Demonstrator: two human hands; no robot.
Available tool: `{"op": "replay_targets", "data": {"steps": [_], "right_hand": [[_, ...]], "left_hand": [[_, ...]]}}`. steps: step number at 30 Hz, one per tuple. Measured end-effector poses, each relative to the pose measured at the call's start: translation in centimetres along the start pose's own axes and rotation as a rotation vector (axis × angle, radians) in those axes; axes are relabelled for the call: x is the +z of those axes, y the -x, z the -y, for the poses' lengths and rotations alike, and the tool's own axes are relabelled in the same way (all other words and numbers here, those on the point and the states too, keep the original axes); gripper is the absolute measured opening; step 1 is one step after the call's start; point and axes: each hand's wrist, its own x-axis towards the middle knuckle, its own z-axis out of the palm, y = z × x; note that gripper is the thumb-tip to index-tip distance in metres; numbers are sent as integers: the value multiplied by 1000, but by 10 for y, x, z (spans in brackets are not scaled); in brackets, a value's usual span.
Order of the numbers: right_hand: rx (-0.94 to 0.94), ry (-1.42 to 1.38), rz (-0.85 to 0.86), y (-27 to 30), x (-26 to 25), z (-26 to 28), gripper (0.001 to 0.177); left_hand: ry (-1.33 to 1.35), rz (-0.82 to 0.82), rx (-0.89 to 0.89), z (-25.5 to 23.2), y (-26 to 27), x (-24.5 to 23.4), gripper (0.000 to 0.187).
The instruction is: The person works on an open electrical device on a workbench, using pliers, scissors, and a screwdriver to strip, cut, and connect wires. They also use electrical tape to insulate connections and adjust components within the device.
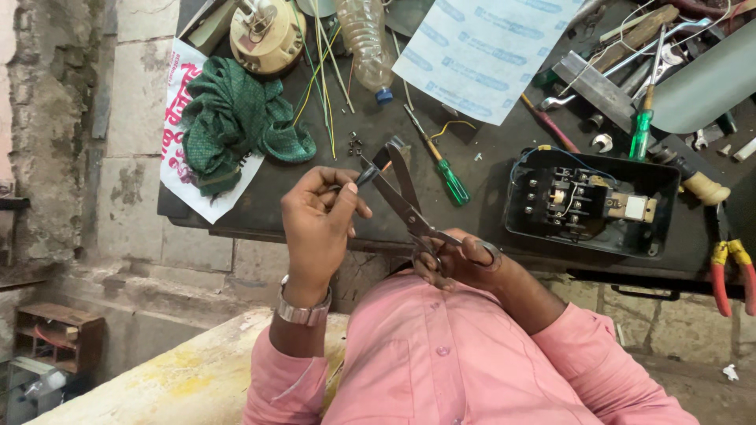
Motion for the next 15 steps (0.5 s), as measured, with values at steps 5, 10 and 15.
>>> {"op": "replay_targets", "data": {"steps": [5,10,15], "right_hand": [[-40,66,-32,1,-3,0,81],[-24,104,-55,-1,0,7,80],[16,269,-100,-2,10,17,76]], "left_hand": [[60,45,-9,-3,-5,-9,5],[6,46,-10,-8,-7,-12,5],[-90,31,-32,-12,-7,-5,7]]}}
